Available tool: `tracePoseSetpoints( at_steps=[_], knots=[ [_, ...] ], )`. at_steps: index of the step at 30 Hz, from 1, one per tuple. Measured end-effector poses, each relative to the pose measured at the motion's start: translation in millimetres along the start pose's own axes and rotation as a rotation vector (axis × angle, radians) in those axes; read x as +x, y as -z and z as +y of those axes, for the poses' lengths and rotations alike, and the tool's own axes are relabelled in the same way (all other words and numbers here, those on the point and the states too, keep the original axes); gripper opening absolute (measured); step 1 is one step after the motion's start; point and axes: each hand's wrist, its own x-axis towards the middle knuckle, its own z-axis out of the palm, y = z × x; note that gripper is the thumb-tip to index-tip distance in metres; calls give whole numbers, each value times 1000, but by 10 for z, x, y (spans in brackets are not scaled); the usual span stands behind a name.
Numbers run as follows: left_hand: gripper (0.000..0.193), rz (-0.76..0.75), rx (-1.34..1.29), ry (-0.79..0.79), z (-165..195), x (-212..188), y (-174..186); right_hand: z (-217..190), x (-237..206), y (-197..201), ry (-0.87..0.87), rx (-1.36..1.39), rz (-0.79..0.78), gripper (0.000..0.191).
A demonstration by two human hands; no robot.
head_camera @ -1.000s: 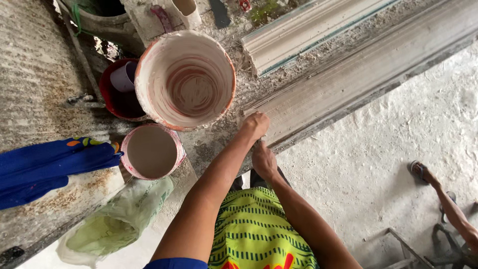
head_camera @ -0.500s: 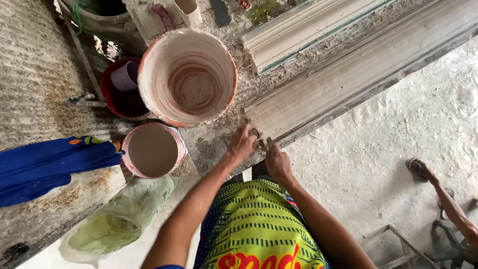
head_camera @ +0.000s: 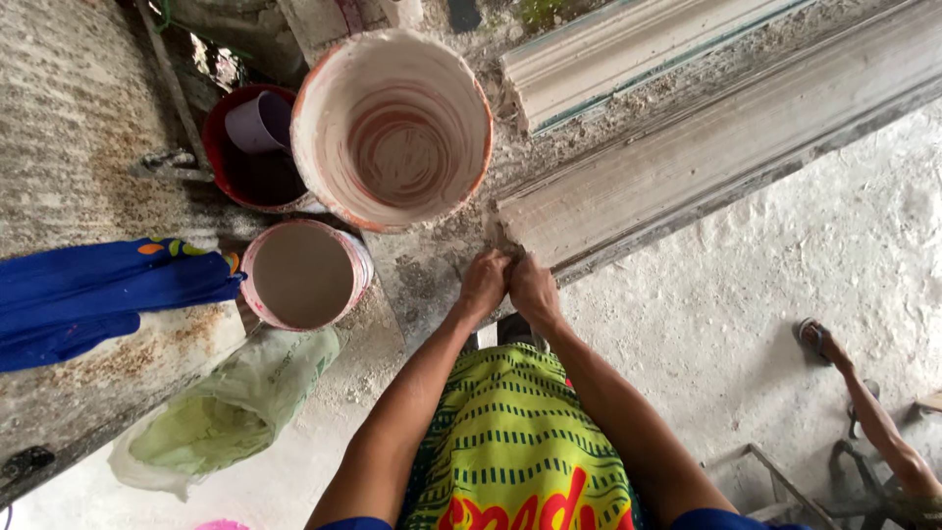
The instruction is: The person smooths long plaster cornice moldings laid on a workbench, running a small hand tool along the molded profiles and rubbing the surfaces by hand. They reposition the moldings and work along different sections, with buckets of plaster slurry nearby on the bench.
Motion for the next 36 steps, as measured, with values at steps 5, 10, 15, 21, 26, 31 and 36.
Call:
tracePoseSetpoints(
  at_steps=[5,10,15,21,26,31,36],
  knots=[
    [21,-95,54,-82,-28,63,58,-71,114,106,242,-272,-205,26],
    [20,-71,-72,264,124,135,22,-96,-22,161,136,-149,19,28],
    [31,92,-224,484,218,207,-56,-185,-36,187,35,-59,-18,33],
    [37,33,-321,452,82,268,26,-305,196,289,22,-140,-120,31],
    [39,87,-308,350,34,258,2,-264,181,316,34,-199,-192,30],
    [35,44,-386,474,37,247,-39,-245,90,248,-28,-77,-84,32],
    [35,-10,-425,495,-4,263,56,-349,233,274,27,-93,-167,29]
  ],
)
